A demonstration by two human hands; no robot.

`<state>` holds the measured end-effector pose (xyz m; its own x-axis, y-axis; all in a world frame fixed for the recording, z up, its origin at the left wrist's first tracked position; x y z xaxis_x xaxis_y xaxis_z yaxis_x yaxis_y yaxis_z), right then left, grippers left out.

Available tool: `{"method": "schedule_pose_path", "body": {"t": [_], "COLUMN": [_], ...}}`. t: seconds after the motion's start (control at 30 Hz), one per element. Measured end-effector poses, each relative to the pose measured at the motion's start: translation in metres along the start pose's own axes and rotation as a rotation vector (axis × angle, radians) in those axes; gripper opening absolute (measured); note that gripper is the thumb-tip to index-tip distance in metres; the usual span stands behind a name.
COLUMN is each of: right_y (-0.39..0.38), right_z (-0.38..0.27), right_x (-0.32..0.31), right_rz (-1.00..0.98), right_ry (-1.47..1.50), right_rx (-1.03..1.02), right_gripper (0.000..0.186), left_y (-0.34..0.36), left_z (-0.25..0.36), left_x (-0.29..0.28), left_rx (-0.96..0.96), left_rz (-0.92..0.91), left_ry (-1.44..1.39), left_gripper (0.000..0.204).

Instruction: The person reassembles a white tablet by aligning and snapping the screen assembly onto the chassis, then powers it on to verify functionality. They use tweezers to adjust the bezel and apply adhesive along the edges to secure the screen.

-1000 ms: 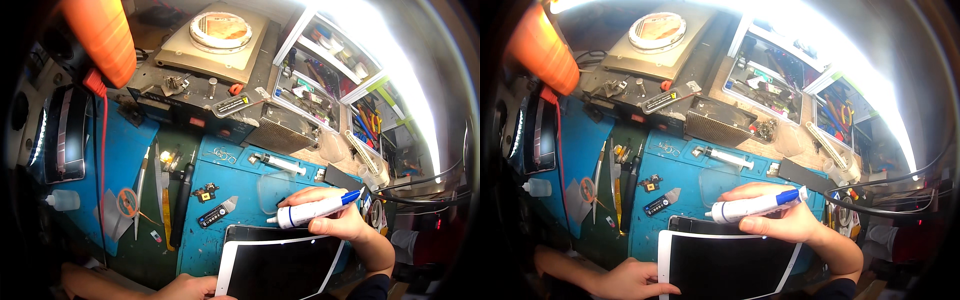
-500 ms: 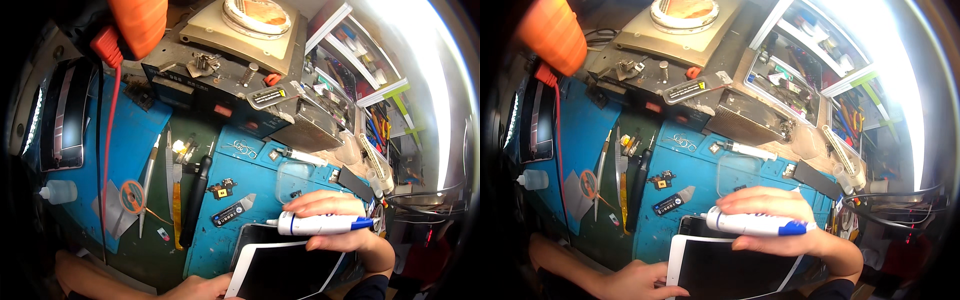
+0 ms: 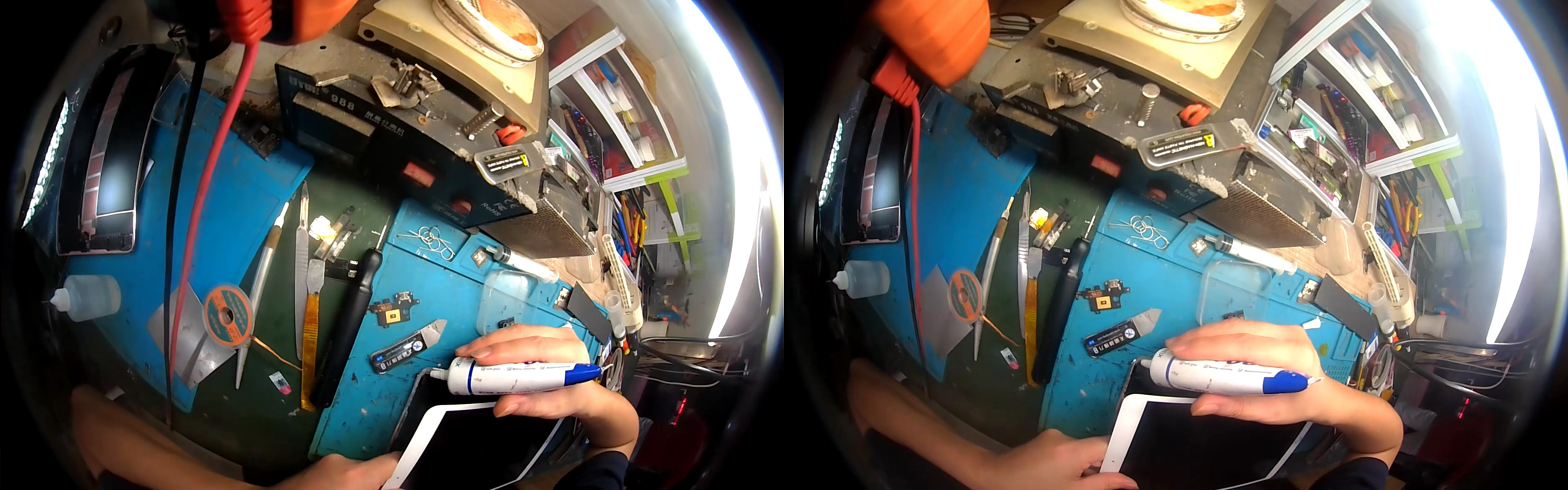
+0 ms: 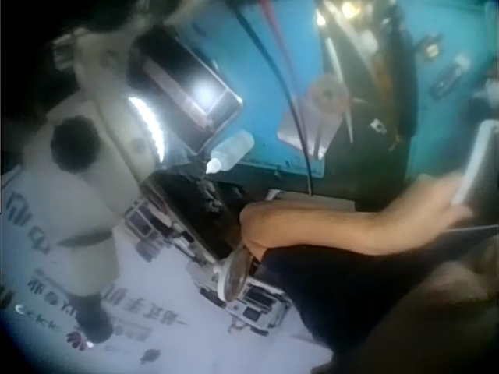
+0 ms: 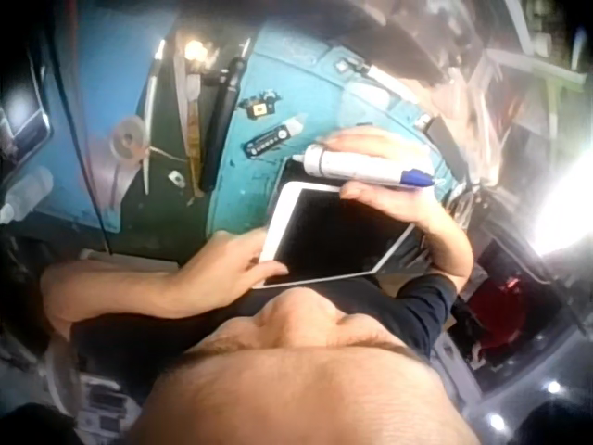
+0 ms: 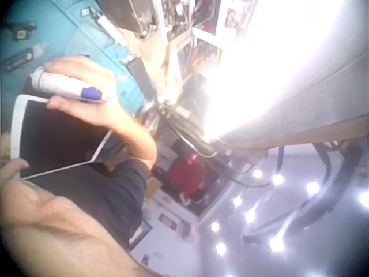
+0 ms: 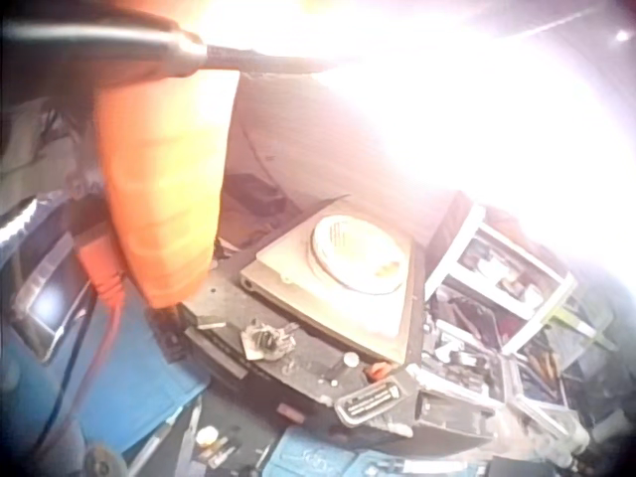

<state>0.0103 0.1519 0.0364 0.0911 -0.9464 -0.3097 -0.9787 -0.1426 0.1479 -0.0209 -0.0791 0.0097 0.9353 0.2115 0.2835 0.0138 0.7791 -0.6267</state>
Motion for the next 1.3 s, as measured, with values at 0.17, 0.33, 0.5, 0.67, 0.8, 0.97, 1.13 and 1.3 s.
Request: {"method": "schedule_pose_path", "body": {"t": [0.17, 0.33, 0.5, 0.67, 0.8, 0.97, 1.13, 1.3], "right_y": [0.0, -0.002, -0.011, -0.001, -0.006, -0.005, -0.003, -0.005], "right_z": [0.0, 0.004, 0.007, -0.001, 0.002, -0.003, -0.004, -0.005], "right_x": [0.002, 0.004, 0.01, 0.012, 0.009, 0.013, 0.016, 0.017], "right_rz": [-0.008, -0.015, 0.164, 0.232, 0.228, 0.226, 0.23, 0.211], "right_ry": [0.022, 0.072, 0.289, 0.131, 0.083, 0.032, 0.015, -0.008], "right_rx": [0.008, 0.069, 0.342, 0.379, 0.39, 0.431, 0.433, 0.456], "right_gripper": [0.051, 0.052, 0.05, 0.048, 0.055, 0.055, 0.052, 0.053], "left_y": [-0.001, -0.008, 0.001, 0.001, 0.0, -0.004, -0.006, -0.004], "left_z": [0.003, -0.001, -0.01, -0.016, -0.015, -0.013, -0.013, -0.013], "left_x": [-0.001, 0.001, 0.002, 0.003, 0.007, 0.007, 0.008, 0.007], "left_rx": [-0.008, 0.071, 0.032, 0.105, 0.278, 0.36, 0.414, 0.401], "left_rz": [0.016, 0.069, -0.017, 0.003, 0.039, 0.035, 0.019, -0.008], "left_ry": [0.037, 0.072, 0.201, 0.245, 0.293, 0.323, 0.302, 0.309], "left_gripper": [0.021, 0.021, 0.035, 0.043, 0.043, 0.04, 0.037, 0.037]}}
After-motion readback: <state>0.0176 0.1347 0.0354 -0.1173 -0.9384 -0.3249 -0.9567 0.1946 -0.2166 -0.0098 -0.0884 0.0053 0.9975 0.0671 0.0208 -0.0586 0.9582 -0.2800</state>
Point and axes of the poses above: each hand's wrist, its own y-axis towards the middle knuckle, its own x-axis out of the palm, z = x × y, the point moved 6 cm from there along y, towards the middle knuckle, and after that the axes turned 11 degrees about -x, right-handed, at the moved point
